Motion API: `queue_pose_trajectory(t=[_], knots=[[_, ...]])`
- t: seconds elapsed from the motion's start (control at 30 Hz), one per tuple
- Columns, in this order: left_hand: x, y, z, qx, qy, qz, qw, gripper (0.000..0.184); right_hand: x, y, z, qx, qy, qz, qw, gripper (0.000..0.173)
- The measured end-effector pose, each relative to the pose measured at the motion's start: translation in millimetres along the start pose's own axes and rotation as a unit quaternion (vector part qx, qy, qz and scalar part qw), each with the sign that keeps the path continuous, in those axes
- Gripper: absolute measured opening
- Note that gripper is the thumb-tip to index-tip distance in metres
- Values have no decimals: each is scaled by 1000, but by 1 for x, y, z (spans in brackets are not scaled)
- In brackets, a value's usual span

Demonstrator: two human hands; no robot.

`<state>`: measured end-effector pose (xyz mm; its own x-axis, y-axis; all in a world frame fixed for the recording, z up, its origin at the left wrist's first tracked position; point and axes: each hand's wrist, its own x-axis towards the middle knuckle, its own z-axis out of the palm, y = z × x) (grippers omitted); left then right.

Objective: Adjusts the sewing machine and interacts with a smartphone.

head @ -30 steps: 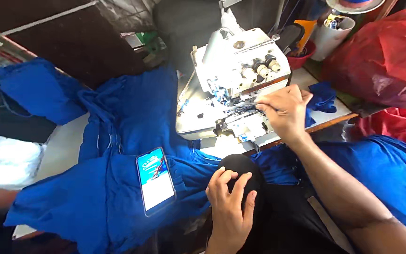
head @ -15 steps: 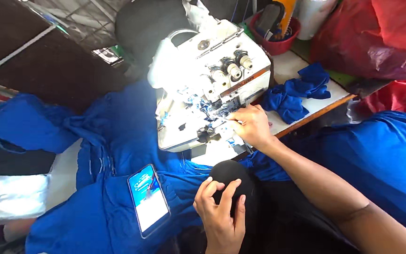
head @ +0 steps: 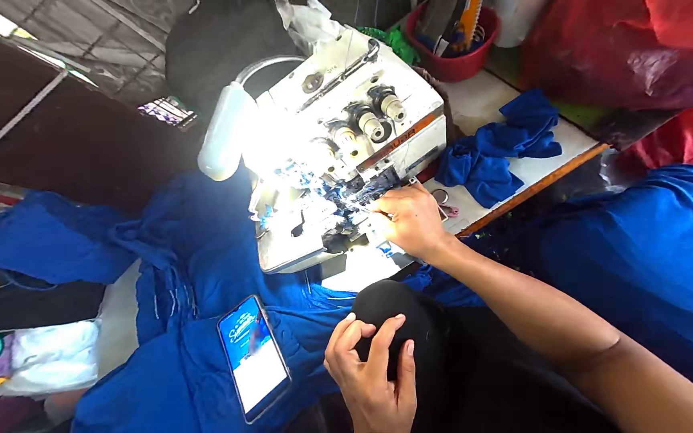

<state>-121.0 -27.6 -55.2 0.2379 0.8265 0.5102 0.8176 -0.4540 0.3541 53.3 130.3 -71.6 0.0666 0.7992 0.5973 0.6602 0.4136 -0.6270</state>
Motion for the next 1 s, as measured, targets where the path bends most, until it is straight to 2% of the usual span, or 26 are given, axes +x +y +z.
queue_pose_trajectory(t=[1.0], knots=[[1,0,1,-4,-2,0,1000,25,0,-6,5,6,9,13,1000,9]])
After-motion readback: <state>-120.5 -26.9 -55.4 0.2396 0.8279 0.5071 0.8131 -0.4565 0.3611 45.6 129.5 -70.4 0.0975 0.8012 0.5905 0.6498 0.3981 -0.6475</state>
